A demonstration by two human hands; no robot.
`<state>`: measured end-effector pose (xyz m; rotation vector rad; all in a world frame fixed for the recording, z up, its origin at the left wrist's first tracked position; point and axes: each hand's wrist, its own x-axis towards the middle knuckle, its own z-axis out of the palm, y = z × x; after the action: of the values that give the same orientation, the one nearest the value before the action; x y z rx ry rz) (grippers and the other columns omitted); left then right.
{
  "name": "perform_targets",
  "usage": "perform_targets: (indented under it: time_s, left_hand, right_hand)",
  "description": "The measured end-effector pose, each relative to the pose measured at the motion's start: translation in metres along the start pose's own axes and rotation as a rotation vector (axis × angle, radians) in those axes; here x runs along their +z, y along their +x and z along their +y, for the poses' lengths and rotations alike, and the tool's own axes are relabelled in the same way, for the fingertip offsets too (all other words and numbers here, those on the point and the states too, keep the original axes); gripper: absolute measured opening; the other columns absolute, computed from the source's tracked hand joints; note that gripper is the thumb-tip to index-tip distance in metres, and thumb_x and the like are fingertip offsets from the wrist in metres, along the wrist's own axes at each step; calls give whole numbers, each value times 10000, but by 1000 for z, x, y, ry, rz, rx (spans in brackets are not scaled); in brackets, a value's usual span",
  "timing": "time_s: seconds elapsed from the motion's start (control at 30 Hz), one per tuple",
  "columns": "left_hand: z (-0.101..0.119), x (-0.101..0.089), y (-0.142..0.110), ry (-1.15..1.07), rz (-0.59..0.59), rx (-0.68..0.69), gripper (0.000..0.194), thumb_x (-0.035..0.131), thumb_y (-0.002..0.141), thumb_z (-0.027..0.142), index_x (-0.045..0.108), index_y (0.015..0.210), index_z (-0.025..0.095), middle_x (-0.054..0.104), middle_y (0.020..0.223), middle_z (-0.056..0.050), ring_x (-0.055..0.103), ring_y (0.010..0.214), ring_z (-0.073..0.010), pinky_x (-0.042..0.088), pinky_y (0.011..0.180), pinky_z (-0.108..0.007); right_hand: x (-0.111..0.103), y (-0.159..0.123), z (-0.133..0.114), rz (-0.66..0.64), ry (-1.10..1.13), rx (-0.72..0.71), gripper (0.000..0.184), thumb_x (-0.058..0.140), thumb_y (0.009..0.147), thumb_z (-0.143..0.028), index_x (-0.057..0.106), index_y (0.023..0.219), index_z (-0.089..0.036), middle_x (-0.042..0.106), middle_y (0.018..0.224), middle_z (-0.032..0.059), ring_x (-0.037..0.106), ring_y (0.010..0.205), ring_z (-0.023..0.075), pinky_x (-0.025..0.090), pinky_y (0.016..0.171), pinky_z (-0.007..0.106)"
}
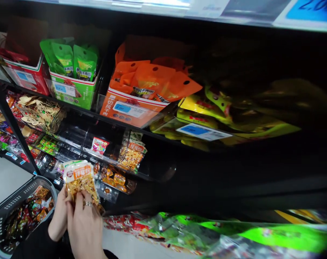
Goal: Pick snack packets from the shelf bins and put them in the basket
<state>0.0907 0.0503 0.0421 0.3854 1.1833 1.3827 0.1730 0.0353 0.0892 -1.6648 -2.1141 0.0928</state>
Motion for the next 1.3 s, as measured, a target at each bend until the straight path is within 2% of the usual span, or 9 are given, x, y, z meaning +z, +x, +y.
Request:
perform_targets:
  time_s: [0.1, 0.17, 0.27, 0.37, 0.67, 0.83, 0.97, 1.13, 1.3]
  left_hand:
    - [3, -2, -1, -58, 16, -40, 322, 674, 631, 204, 582, 936, 157, 656, 915, -63, 596, 886, -248, 475, 771, -314]
    - [5, -5, -1, -55, 42, -48, 352, 697, 606, 180, 577, 937, 159, 656, 916, -60, 595, 893, -253, 478, 766, -316]
    - [4, -6, -1, -42, 62, -56, 383, 725, 606, 203, 566, 952, 161, 656, 921, -55, 598, 891, -250, 489, 746, -306]
    - [2, -7, -1, -40, 36, -95, 395, 714, 657, 289, 547, 992, 161, 655, 927, -60, 605, 885, -244, 502, 723, -302]
    - [11, -11, -3, -219, -12, -315, 292, 704, 704, 280, 545, 938, 210, 658, 945, -36, 608, 908, -224, 500, 774, -307]
    - [8, -5, -7, -319, -119, -353, 303, 698, 716, 251, 542, 972, 215, 650, 975, -42, 602, 928, -231, 491, 805, -333]
    - [6, -5, -5, -272, -95, -299, 415, 720, 692, 262, 523, 1055, 219, 649, 985, -49, 597, 935, -236, 487, 806, -327]
    - [4, -10, -3, -122, -82, -187, 419, 731, 674, 275, 550, 1038, 172, 650, 976, -80, 596, 921, -258, 489, 787, -332]
    - [-3, -12, -4, -55, -92, -133, 464, 712, 695, 284, 535, 1109, 174, 642, 1007, -80, 594, 915, -244, 478, 794, -327]
  right_hand:
    - [2, 8, 9, -96, 156, 17, 194, 540, 749, -177, 587, 931, -225, 601, 957, 60, 548, 821, 245, 421, 729, 389]
    - [1, 15, 24, -86, 226, 163, 269, 605, 707, -217, 573, 974, -211, 589, 984, 81, 533, 876, 272, 416, 757, 418]
    - [2, 19, 45, -158, 457, 402, 470, 683, 612, -276, 528, 1038, -149, 607, 907, 91, 566, 797, 243, 451, 688, 343]
    - [6, 17, 62, -277, 656, 466, 299, 659, 616, -268, 558, 884, -184, 618, 734, 8, 568, 653, 178, 437, 606, 262]
    - [8, 3, 131, 145, 1076, 864, 445, 630, 641, -452, 444, 939, -180, 625, 893, 80, 606, 764, 222, 481, 680, 323]
    - [24, -5, 93, -29, 1019, 644, 364, 528, 732, -448, 496, 971, -176, 611, 974, 91, 567, 926, 226, 452, 790, 323]
    - [33, -14, 76, -65, 950, 634, 399, 389, 796, -489, 539, 963, -159, 592, 987, 121, 501, 1051, 251, 413, 849, 363]
    - [17, -12, 70, 129, 657, 371, 302, 500, 784, -375, 501, 1017, -184, 540, 965, 81, 494, 907, 210, 397, 792, 348]
    - [12, -5, 58, -17, 643, 369, 171, 559, 746, -287, 447, 675, -179, 459, 604, -20, 444, 584, 124, 375, 552, 224]
